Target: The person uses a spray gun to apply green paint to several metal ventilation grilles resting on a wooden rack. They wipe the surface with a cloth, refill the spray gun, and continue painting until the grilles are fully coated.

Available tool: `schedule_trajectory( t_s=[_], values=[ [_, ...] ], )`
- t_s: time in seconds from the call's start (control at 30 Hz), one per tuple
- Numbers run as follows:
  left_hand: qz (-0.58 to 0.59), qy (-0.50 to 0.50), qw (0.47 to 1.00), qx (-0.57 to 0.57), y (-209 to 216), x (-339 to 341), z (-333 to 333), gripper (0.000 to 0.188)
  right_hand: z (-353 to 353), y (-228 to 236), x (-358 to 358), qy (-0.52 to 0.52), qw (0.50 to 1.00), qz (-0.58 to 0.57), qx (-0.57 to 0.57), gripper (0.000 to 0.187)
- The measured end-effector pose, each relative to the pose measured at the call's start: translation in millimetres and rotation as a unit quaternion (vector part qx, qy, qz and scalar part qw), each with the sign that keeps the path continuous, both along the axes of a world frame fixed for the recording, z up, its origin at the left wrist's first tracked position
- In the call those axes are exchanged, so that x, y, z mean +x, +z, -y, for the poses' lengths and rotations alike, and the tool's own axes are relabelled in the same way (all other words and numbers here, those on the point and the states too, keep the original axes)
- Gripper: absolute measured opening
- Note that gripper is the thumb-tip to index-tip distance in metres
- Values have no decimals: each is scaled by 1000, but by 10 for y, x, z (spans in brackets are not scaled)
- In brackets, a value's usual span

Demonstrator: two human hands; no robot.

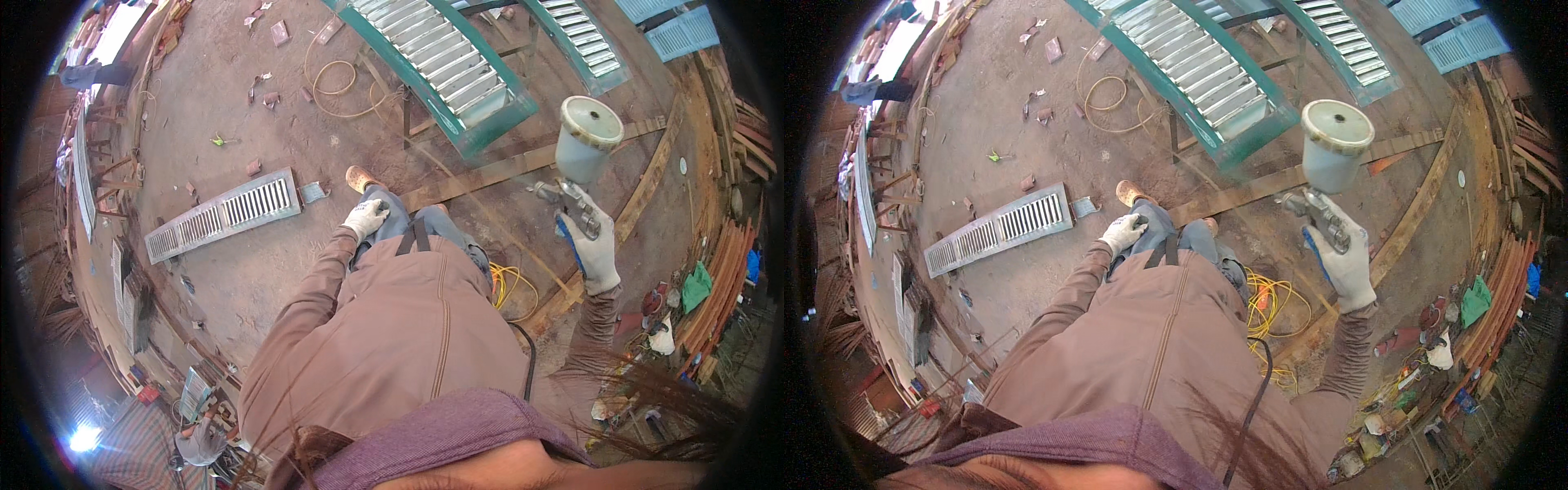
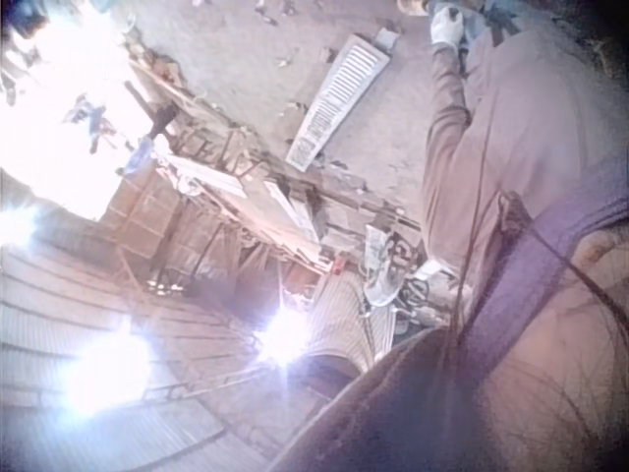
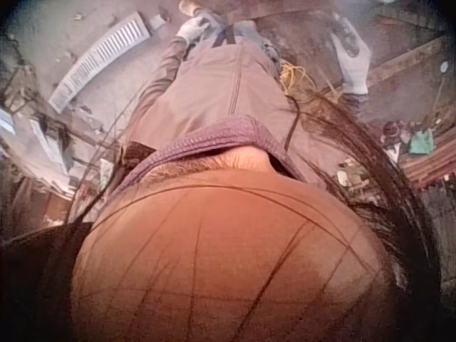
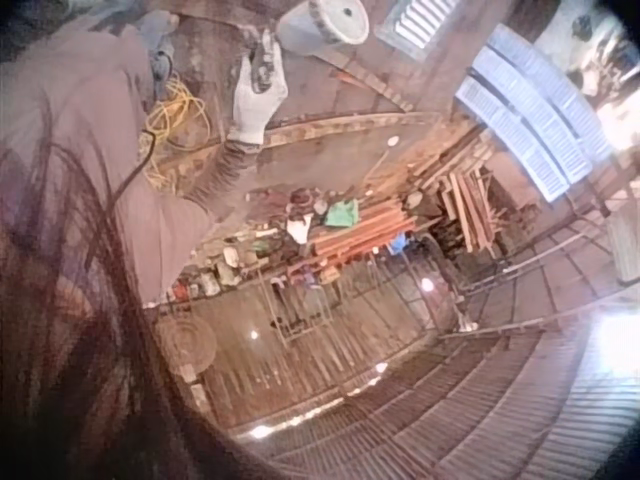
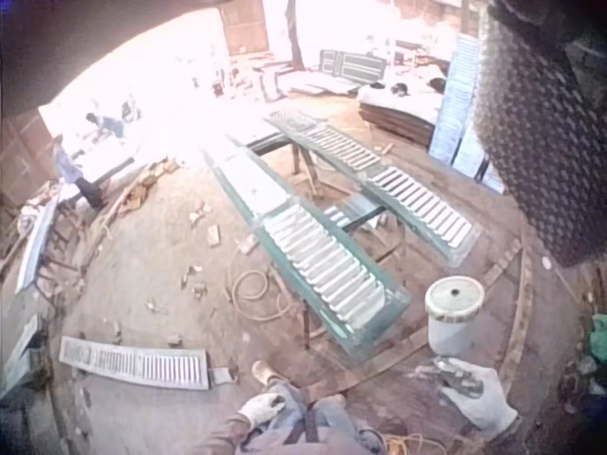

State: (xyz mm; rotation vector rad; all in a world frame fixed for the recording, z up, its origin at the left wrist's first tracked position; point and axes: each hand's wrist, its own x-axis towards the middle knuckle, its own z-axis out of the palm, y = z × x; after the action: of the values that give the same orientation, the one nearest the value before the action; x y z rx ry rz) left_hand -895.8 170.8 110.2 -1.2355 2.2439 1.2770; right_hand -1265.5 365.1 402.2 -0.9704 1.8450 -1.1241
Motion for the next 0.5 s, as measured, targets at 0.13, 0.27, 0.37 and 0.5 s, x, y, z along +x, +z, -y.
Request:
schedule_trajectory(
  t_s=[0.13,0.27,0.37,0.5],
  values=[
    [3,-23,1000,-2,33,23,29,33,119,42,-4,-19,996,81,27,44],
    [-4,-27,1000,9,29,40,65,33,269,-38,-224,-80,996,-45,18,40],
    [-13,-8,1000,8,4,95,82,33,325,-90,-489,-125,986,-114,5,37],
    [-22,14,1000,-3,-19,217,66,33,326,-108,-684,-153,956,-250,-22,34]
  ],
)
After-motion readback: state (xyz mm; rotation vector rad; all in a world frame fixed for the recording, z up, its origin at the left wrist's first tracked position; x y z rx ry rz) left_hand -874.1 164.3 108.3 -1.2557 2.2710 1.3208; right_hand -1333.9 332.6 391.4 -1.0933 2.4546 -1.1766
